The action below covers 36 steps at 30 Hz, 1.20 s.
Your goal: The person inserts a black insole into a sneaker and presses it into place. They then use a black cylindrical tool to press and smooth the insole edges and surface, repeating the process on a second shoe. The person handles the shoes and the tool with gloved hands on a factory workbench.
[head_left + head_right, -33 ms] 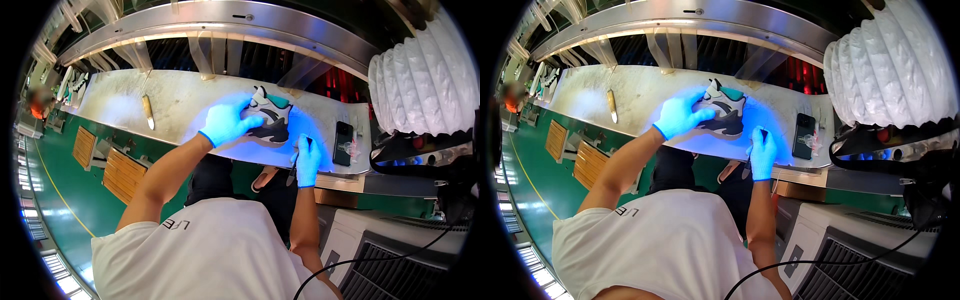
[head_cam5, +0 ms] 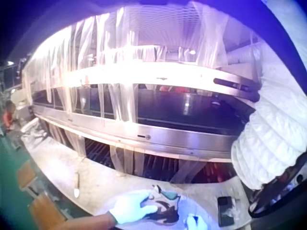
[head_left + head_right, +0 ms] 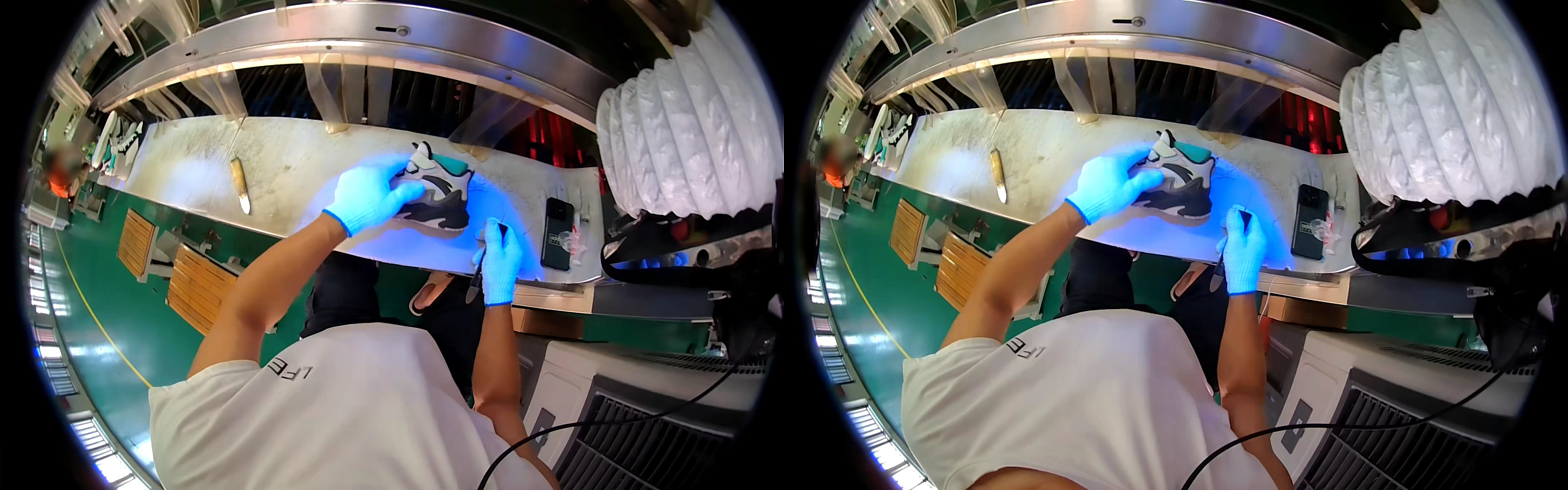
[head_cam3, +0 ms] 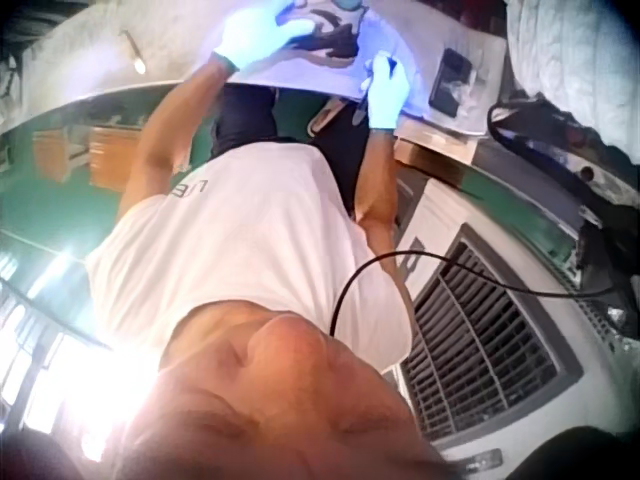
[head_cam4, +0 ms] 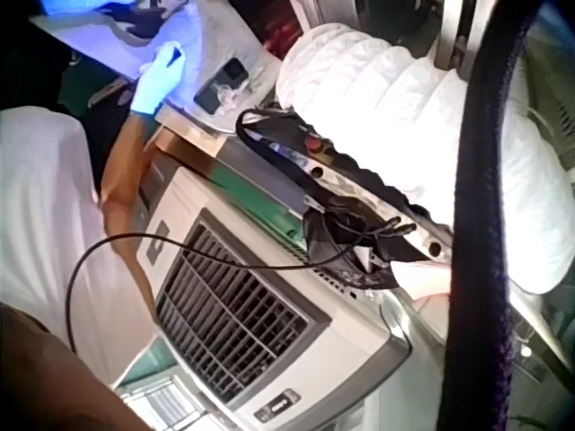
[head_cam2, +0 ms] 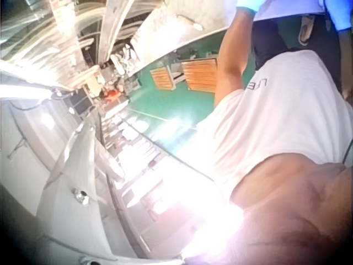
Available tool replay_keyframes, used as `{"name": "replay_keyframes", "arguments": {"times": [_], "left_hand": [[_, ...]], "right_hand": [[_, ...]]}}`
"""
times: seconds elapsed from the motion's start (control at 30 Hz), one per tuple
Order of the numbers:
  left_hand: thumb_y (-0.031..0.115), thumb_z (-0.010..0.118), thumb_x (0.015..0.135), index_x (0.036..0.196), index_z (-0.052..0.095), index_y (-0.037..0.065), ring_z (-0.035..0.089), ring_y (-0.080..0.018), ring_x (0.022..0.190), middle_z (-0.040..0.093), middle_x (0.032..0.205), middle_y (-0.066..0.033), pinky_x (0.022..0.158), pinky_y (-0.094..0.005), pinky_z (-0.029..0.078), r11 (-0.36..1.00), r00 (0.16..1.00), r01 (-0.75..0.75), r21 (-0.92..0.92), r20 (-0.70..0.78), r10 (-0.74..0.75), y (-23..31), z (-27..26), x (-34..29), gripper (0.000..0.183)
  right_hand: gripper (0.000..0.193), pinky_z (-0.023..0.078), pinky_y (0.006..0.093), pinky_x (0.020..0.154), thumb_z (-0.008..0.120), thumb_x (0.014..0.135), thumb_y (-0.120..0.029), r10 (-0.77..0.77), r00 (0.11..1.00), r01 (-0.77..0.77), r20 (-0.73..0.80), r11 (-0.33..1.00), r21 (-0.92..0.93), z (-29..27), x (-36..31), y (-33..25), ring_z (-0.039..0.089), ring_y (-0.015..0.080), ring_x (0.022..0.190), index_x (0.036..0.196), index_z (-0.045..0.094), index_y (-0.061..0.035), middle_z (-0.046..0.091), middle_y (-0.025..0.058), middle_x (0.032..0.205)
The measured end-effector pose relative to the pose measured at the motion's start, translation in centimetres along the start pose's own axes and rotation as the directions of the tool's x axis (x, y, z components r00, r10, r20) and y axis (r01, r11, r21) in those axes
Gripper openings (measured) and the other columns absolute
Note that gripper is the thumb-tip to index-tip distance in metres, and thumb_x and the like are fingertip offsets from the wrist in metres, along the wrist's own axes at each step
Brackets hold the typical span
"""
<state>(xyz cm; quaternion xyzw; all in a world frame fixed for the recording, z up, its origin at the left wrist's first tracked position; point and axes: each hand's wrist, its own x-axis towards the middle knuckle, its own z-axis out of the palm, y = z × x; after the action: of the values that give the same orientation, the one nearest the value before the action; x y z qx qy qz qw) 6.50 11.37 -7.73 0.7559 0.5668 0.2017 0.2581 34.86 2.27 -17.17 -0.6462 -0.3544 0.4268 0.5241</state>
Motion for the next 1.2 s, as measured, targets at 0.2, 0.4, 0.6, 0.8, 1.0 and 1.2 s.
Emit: {"name": "replay_keyframes", "arguments": {"times": [0.2,0.4,0.6,0.8,1.0,1.2], "left_hand": [[0.063,0.091,0.080,0.155,0.065,0.004,0.075,-0.0400,0.128,0.075,0.143,-0.0212,0.111,-0.0465,0.059,0.797,0.911,-0.330,0.505,-0.051,0.410,-0.6,1.7,-0.1,0.099],[0.054,0.098,0.072,0.159,0.063,0.008,0.073,-0.0399,0.130,0.074,0.147,-0.0191,0.111,-0.0476,0.059,0.931,0.986,-0.139,0.336,0.133,0.099,0.9,0.2,1.5,0.104],[0.055,0.100,0.068,0.161,0.064,0.011,0.076,-0.0393,0.126,0.078,0.140,-0.0182,0.110,-0.0469,0.060,0.948,0.988,-0.114,0.296,0.135,0.077,0.4,-0.4,2.1,0.108],[0.056,0.101,0.066,0.159,0.066,0.011,0.078,-0.0394,0.121,0.080,0.135,-0.0183,0.107,-0.0465,0.061,0.955,0.986,-0.088,0.285,0.164,0.043,0.1,-0.7,3.0,0.109],[0.057,0.098,0.066,0.154,0.069,0.009,0.078,-0.0403,0.119,0.080,0.133,-0.0192,0.105,-0.0476,0.062,0.966,0.990,-0.077,0.247,0.137,0.044,-0.3,-0.9,2.2,0.104],[0.041,0.097,0.067,0.141,0.072,0.000,0.071,-0.0479,0.129,0.074,0.139,-0.0268,0.112,-0.0535,0.057,0.920,0.910,-0.344,0.189,-0.176,0.376,-1.0,0.5,-1.4,0.088]], "right_hand": [[0.027,0.059,0.0378,0.071,0.080,0.106,-0.028,-0.204,0.970,0.228,0.135,0.953,-0.201,0.4,-1.1,0.5,0.074,0.0189,0.077,0.112,0.080,-0.0014,0.080,0.0102,0.093],[0.030,0.062,0.0408,0.077,0.083,0.102,-0.030,-0.361,0.881,0.458,0.305,0.812,-0.361,0.6,-1.1,1.1,0.080,0.0252,0.082,0.110,0.080,-0.0009,0.083,0.0181,0.097],[0.031,0.064,0.0441,0.077,0.083,0.102,-0.032,-0.361,0.876,0.473,0.320,0.771,-0.426,1.5,-0.3,1.1,0.082,0.0353,0.086,0.108,0.080,-0.0026,0.082,0.0209,0.096],[0.034,0.063,0.0493,0.077,0.082,0.102,-0.035,-0.361,0.877,0.474,0.316,0.752,-0.458,2.2,0.6,1.0,0.081,0.0426,0.088,0.108,0.078,-0.0020,0.081,0.0238,0.097],[0.042,0.061,0.0546,0.083,0.079,0.102,-0.042,-0.142,0.884,0.408,0.445,0.700,-0.587,0.5,0.8,-1.1,0.077,0.0494,0.098,0.108,0.077,-0.0004,0.079,0.0278,0.104],[0.062,0.057,0.0565,0.102,0.084,0.097,-0.044,-0.507,0.844,0.416,0.174,0.416,-0.809,-1.8,6.6,-1.7,0.069,0.0514,0.122,0.142,0.071,-0.0042,0.070,0.0294,0.137]]}}
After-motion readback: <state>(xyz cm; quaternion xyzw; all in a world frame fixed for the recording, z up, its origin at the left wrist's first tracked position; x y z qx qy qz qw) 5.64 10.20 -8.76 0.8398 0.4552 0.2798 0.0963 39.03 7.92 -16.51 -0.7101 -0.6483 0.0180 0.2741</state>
